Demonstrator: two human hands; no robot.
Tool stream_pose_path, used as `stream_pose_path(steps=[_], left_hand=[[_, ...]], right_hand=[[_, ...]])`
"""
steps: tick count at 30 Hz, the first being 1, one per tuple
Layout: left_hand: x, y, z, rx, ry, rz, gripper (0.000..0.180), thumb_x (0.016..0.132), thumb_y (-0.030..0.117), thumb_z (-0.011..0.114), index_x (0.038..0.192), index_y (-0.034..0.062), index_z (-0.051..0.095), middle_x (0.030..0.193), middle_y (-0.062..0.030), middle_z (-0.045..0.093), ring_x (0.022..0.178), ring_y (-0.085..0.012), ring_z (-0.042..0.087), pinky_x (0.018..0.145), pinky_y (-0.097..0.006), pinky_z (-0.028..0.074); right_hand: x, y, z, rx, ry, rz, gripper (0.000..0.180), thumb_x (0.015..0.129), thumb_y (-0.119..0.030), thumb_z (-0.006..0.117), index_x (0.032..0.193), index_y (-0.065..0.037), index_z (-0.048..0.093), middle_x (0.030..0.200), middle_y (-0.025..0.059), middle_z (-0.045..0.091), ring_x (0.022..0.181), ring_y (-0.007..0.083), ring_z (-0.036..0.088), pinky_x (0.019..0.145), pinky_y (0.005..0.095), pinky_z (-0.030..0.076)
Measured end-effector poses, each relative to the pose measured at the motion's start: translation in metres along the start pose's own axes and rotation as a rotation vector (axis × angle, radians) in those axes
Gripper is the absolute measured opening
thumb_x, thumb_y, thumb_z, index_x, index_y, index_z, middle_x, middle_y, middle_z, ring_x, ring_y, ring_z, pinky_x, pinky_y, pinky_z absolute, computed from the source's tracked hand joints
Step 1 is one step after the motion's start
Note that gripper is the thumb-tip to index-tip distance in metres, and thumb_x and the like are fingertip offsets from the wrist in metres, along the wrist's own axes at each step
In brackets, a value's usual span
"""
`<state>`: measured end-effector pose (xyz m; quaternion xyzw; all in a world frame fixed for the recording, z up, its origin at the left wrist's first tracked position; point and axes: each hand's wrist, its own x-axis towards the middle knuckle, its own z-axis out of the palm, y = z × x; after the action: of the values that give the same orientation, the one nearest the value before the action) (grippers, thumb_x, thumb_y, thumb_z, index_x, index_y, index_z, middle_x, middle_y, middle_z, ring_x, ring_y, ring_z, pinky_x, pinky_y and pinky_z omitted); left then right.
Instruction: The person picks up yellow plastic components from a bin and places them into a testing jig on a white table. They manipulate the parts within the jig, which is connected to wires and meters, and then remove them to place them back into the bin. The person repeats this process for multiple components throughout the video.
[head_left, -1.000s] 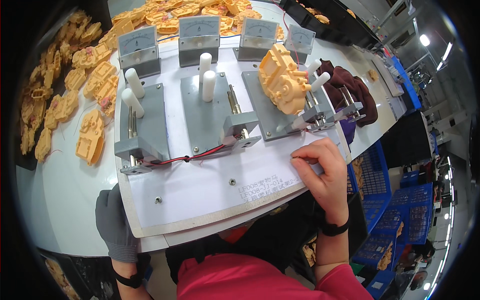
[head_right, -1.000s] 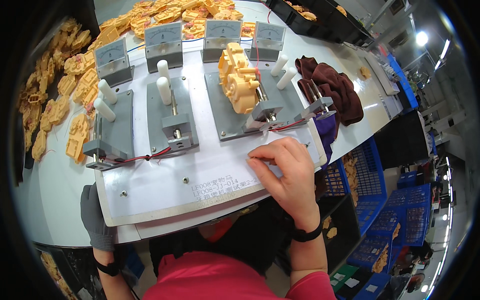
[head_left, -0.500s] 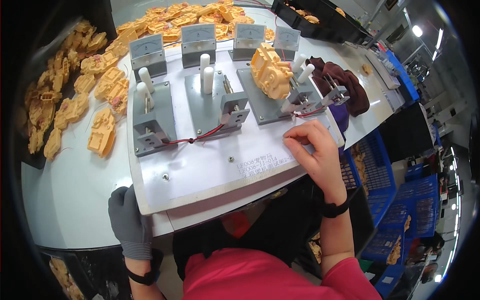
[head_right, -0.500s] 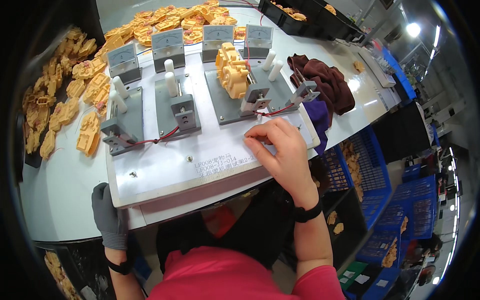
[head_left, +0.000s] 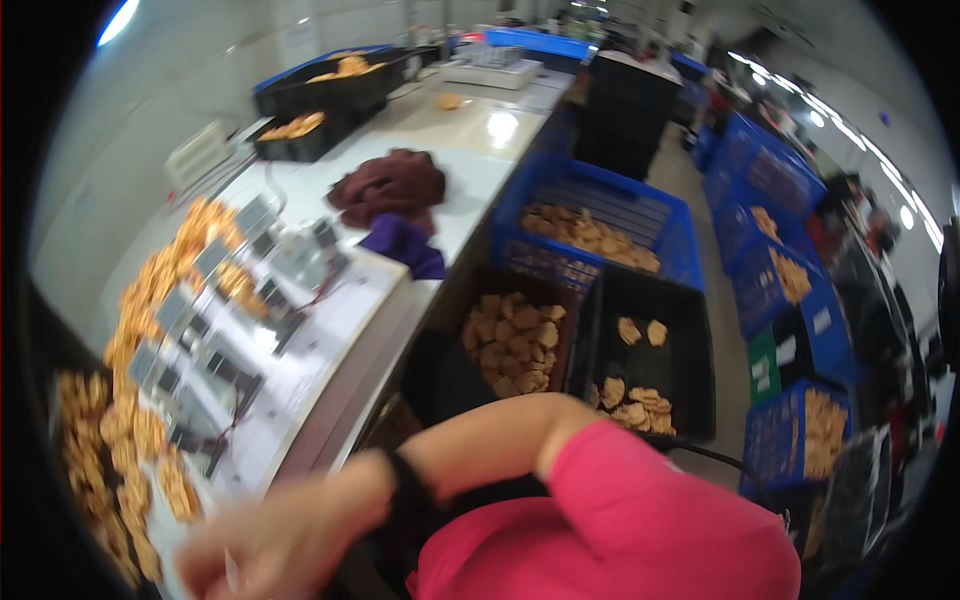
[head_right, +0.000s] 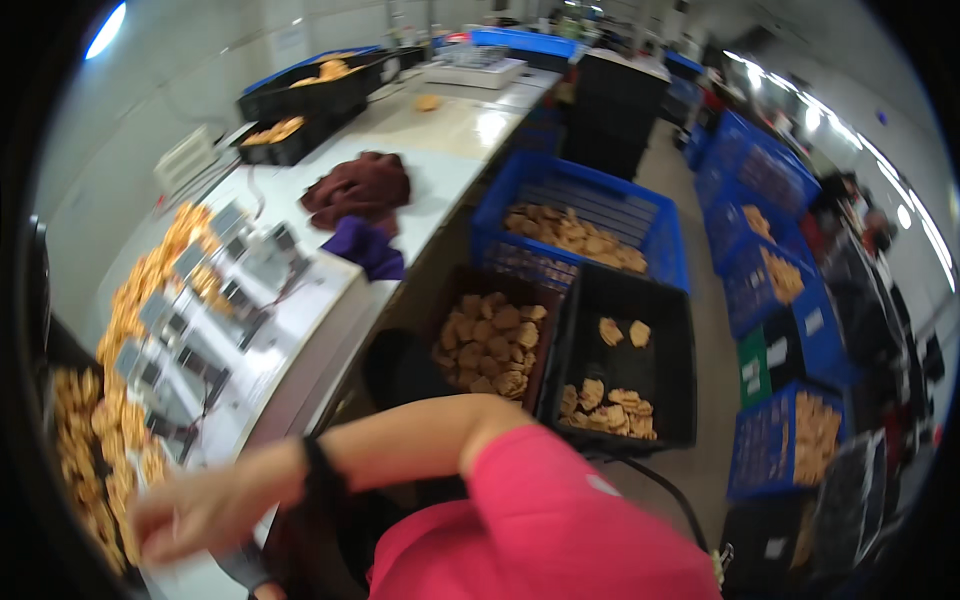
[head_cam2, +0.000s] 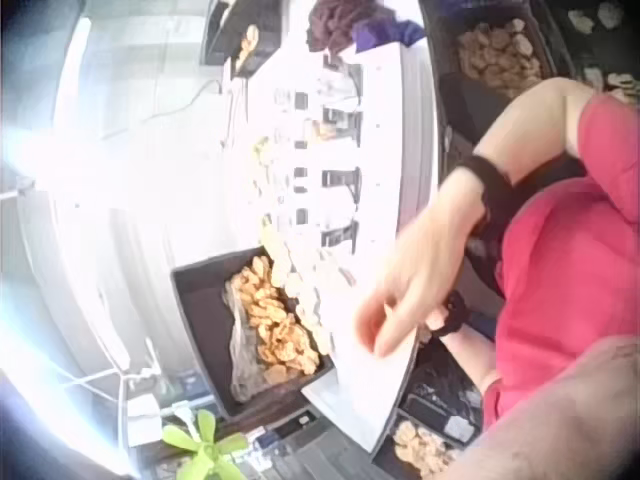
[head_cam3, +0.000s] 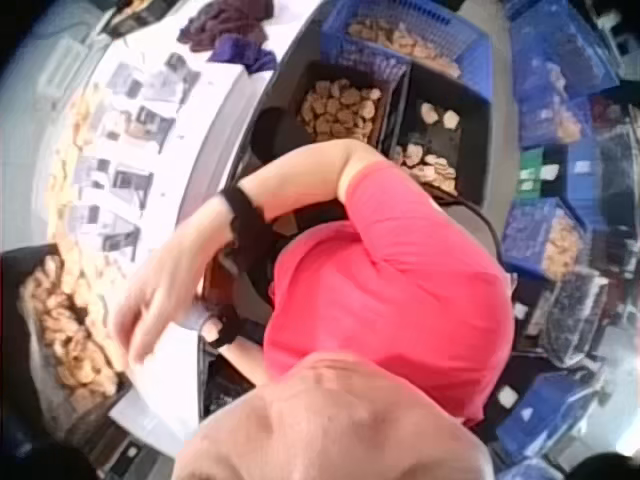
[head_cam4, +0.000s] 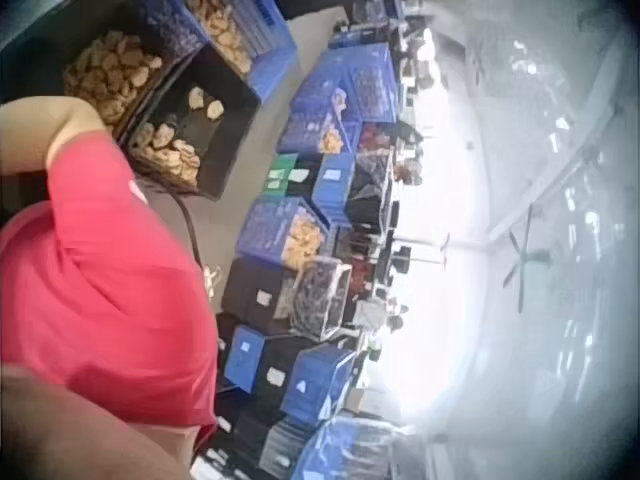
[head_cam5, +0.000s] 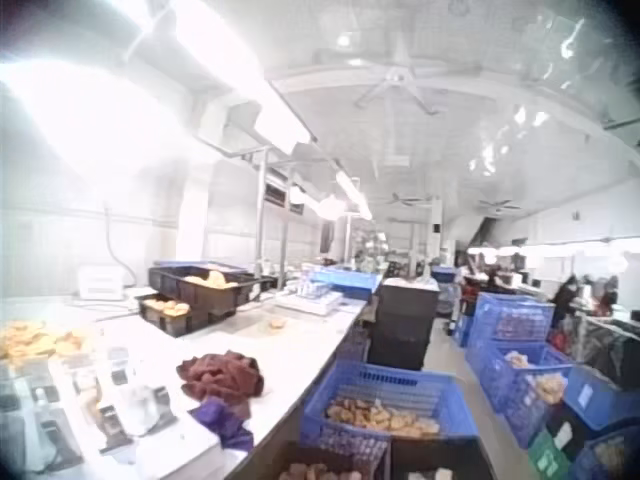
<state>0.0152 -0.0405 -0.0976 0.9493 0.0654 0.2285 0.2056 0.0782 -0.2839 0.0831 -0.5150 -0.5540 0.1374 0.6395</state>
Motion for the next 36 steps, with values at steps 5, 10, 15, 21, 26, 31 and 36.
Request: stream_pose_path(steps=[5,10,15,21,26,31,36], left_hand=[[0.014,0.040,-0.008,0.093,-0.043,0.021,0.033,0.085,0.020,0.057,0.107,-0.0046,0.058,0.102,-0.0255,0.057,0.095,-0.0431,0.054,0.085,-0.046,0.043],[-0.003,0.012,-0.017,0.196,-0.070,-0.069,0.032,0.083,0.020,0.057,0.102,-0.0055,0.059,0.098,-0.0278,0.057,0.092,-0.0453,0.053,0.084,-0.050,0.042],[0.001,0.018,-0.015,0.276,-0.119,-0.120,0.032,0.082,0.020,0.056,0.098,-0.0064,0.059,0.096,-0.0296,0.057,0.090,-0.0474,0.052,0.083,-0.053,0.041],[-0.003,0.000,0.003,0.096,0.073,-0.041,0.036,0.084,0.023,0.057,0.104,-0.0060,0.061,0.099,-0.0298,0.058,0.094,-0.0474,0.053,0.085,-0.053,0.041],[-0.002,0.008,-0.006,0.071,0.003,-0.098,0.036,0.087,0.026,0.056,0.106,-0.0039,0.063,0.100,-0.0296,0.059,0.097,-0.0473,0.053,0.087,-0.053,0.042],[-0.022,0.025,-0.040,0.149,0.022,-0.193,0.040,0.090,0.031,0.053,0.107,-0.0030,0.064,0.100,-0.0302,0.059,0.097,-0.0475,0.052,0.087,-0.053,0.041],[0.008,0.009,-0.001,0.026,0.021,0.004,0.041,0.091,0.032,0.053,0.109,-0.0038,0.063,0.100,-0.0310,0.058,0.097,-0.0479,0.052,0.087,-0.054,0.041]], right_hand=[[-0.010,-0.022,0.036,0.265,-0.155,0.105,0.023,0.089,-0.022,0.068,0.100,-0.002,0.062,0.093,0.0104,0.063,0.088,0.0239,0.062,0.083,0.0363,0.048],[-0.033,-0.022,0.045,0.326,-0.126,0.111,0.023,0.089,-0.022,0.067,0.100,-0.002,0.062,0.093,0.0102,0.063,0.088,0.0234,0.062,0.082,0.0361,0.049],[-0.060,-0.022,0.037,0.349,-0.019,0.125,0.023,0.090,-0.022,0.066,0.100,-0.002,0.062,0.092,0.0101,0.063,0.088,0.0229,0.062,0.082,0.0359,0.049],[-0.083,-0.023,0.029,0.364,0.078,0.149,0.022,0.091,-0.022,0.066,0.100,-0.002,0.061,0.092,0.0099,0.063,0.088,0.0223,0.062,0.081,0.0357,0.049],[-0.093,-0.022,0.024,0.374,0.126,0.167,0.022,0.091,-0.022,0.065,0.100,-0.002,0.061,0.092,0.0098,0.063,0.088,0.0218,0.062,0.081,0.0355,0.049],[-0.088,-0.013,0.033,0.435,0.056,0.185,0.022,0.092,-0.023,0.064,0.100,-0.002,0.061,0.091,0.0097,0.063,0.088,0.0213,0.062,0.081,0.0353,0.049],[-0.103,-0.020,0.021,0.378,0.203,0.197,0.022,0.092,-0.023,0.064,0.100,-0.002,0.061,0.091,0.0095,0.062,0.088,0.0207,0.062,0.080,0.0351,0.049]])
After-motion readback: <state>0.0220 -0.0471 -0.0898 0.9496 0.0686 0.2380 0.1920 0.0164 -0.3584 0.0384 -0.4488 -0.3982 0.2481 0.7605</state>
